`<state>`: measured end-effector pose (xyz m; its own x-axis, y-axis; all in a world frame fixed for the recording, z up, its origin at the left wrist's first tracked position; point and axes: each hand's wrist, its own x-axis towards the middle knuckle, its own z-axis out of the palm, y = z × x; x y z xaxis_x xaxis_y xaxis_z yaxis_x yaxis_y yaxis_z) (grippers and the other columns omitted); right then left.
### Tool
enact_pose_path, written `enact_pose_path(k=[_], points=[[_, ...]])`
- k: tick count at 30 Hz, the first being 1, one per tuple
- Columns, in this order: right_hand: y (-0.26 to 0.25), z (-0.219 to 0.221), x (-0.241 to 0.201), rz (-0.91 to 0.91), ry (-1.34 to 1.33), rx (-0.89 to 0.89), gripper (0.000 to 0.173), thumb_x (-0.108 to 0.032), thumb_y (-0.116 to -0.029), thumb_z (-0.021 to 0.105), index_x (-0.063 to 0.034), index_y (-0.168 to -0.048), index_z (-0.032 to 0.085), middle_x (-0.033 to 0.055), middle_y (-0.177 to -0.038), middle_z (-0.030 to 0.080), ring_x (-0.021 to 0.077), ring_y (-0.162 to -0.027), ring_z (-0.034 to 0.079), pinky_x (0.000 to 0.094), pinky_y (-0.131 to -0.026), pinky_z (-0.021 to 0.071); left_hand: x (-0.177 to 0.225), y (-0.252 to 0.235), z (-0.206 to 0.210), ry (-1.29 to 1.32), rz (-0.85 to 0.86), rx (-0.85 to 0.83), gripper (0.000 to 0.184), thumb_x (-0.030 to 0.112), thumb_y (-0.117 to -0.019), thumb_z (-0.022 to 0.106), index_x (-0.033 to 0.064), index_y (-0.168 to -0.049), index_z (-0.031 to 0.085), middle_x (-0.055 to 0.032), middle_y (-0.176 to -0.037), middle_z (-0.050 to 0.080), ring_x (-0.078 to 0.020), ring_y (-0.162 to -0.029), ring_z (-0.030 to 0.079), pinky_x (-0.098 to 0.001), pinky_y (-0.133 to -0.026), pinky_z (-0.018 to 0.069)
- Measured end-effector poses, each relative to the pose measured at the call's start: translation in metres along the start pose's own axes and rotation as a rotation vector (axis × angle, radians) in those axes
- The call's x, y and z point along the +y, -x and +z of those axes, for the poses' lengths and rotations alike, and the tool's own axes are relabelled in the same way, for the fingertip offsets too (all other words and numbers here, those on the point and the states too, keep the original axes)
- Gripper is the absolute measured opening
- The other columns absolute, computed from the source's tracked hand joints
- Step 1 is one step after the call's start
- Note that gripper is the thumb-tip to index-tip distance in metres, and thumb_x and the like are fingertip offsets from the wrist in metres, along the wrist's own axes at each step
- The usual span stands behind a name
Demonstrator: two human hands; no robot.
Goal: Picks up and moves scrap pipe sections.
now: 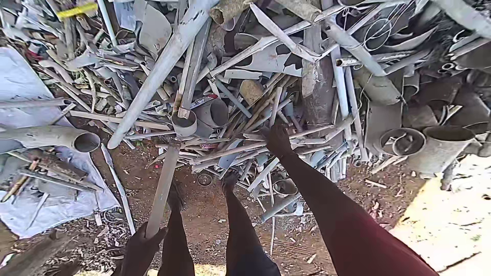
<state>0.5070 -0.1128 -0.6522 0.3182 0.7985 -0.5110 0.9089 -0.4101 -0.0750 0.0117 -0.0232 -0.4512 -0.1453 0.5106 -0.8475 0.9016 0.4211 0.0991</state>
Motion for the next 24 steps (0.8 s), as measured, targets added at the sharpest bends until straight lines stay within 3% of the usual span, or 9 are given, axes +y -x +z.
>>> enact_pose_path(k=[4,7,10,12,13,14,18,20,24], points=[[0.031,-0.048,-0.039,-0.026,-0.072,0.023,0.040,-0.014,-0.0899,0.071,-0.0002,-0.127,0.065,0.0304,-0.129,0.061,0.0463,-0.128,0.055,0.0573,-0.112,0.0399,0.001,0.014,-0.027,0.032,0.013,0.117,0.043,0.023,-0.0902,0.076,-0.0054,-0.120,0.063,-0.0193,-0.088,0.066,-0.0282,-0.070,0.063,-0.0527,-0.068,0.0544],[0.043,-0.079,-0.087,-0.022,-0.129,0.046,0.042,-0.023,-0.0848,0.080,-0.0157,-0.125,0.071,0.0266,-0.131,0.060,0.0462,-0.122,0.057,0.0603,-0.102,0.0474,0.012,0.037,-0.058,0.103,0.032,0.180,0.046,0.021,-0.0926,0.070,-0.0094,-0.124,0.056,-0.0118,-0.090,0.061,-0.0149,-0.068,0.059,-0.0386,-0.066,0.0539],[0.052,-0.116,-0.140,-0.040,-0.205,0.101,0.029,-0.027,-0.0911,0.076,-0.0171,-0.118,0.073,0.0232,-0.122,0.062,0.0441,-0.106,0.063,0.0611,-0.081,0.0537,-0.006,0.052,-0.089,0.212,0.106,0.274,0.041,0.016,-0.0926,0.068,-0.0110,-0.121,0.055,-0.0061,-0.086,0.059,-0.0072,-0.062,0.056,-0.0300,-0.061,0.0536],[0.050,-0.144,-0.166,0.014,-0.240,-0.013,0.033,-0.026,-0.0968,0.067,-0.0150,-0.128,0.070,0.0237,-0.126,0.063,0.0428,-0.106,0.066,0.0596,-0.084,0.0535,0.006,0.072,-0.107,0.220,-0.032,0.304,0.029,0.008,-0.0946,0.063,-0.0068,-0.118,0.054,-0.0004,-0.080,0.057,-0.0046,-0.057,0.056,-0.0240,-0.059,0.0541],[0.051,-0.157,-0.174,0.049,-0.274,-0.073,0.036,-0.025,-0.0986,0.065,-0.0131,-0.132,0.068,0.0239,-0.130,0.062,0.0431,-0.111,0.065,0.0603,-0.088,0.0528,0.023,0.085,-0.118,0.216,-0.180,0.255,0.030,0.007,-0.1003,0.060,-0.0068,-0.125,0.051,-0.0022,-0.086,0.054,-0.0069,-0.064,0.054,-0.0247,-0.069,0.0512],[0.054,-0.168,-0.180,0.081,-0.333,-0.091,0.036,-0.024,-0.0987,0.065,-0.0111,-0.132,0.068,0.0240,-0.131,0.062,0.0429,-0.114,0.064,0.0610,-0.092,0.0517,0.016,0.086,-0.125,0.231,-0.218,0.237,0.032,0.008,-0.1014,0.059,-0.0061,-0.129,0.050,-0.0037,-0.089,0.054,-0.0086,-0.067,0.053,-0.0265,-0.072,0.0505],[0.062,-0.183,-0.194,0.131,-0.691,-0.019,0.034,-0.028,-0.0974,0.069,-0.0006,-0.117,0.069,0.0199,-0.112,0.066,0.0348,-0.099,0.067,0.0579,-0.089,0.0543,-0.099,0.047,-0.136,0.281,0.048,0.356,0.038,0.021,-0.0906,0.074,-0.0054,-0.115,0.061,-0.0096,-0.076,0.060,-0.0169,-0.055,0.055,-0.0417,-0.055,0.0516],[0.080,-0.193,-0.199,0.134,-0.846,0.044,0.034,-0.027,-0.0952,0.072,-0.0009,-0.116,0.067,0.0166,-0.101,0.070,0.0282,-0.090,0.069,0.0523,-0.084,0.0562,-0.110,0.043,-0.141,0.262,0.008,0.315,0.037,0.024,-0.0909,0.075,-0.0023,-0.113,0.062,-0.0083,-0.074,0.061,-0.0172,-0.054,0.057,-0.0415,-0.055,0.0533],[0.131,-0.222,-0.240,0.164,-1.217,0.078,0.032,-0.018,-0.0971,0.070,-0.0129,-0.129,0.064,0.0058,-0.108,0.069,0.0147,-0.087,0.066,0.0363,-0.077,0.0572,-0.102,0.037,-0.151,0.342,0.016,0.218,0.040,0.022,-0.0919,0.076,-0.0038,-0.119,0.061,-0.0109,-0.080,0.064,-0.0184,-0.058,0.060,-0.0418,-0.060,0.0559]])
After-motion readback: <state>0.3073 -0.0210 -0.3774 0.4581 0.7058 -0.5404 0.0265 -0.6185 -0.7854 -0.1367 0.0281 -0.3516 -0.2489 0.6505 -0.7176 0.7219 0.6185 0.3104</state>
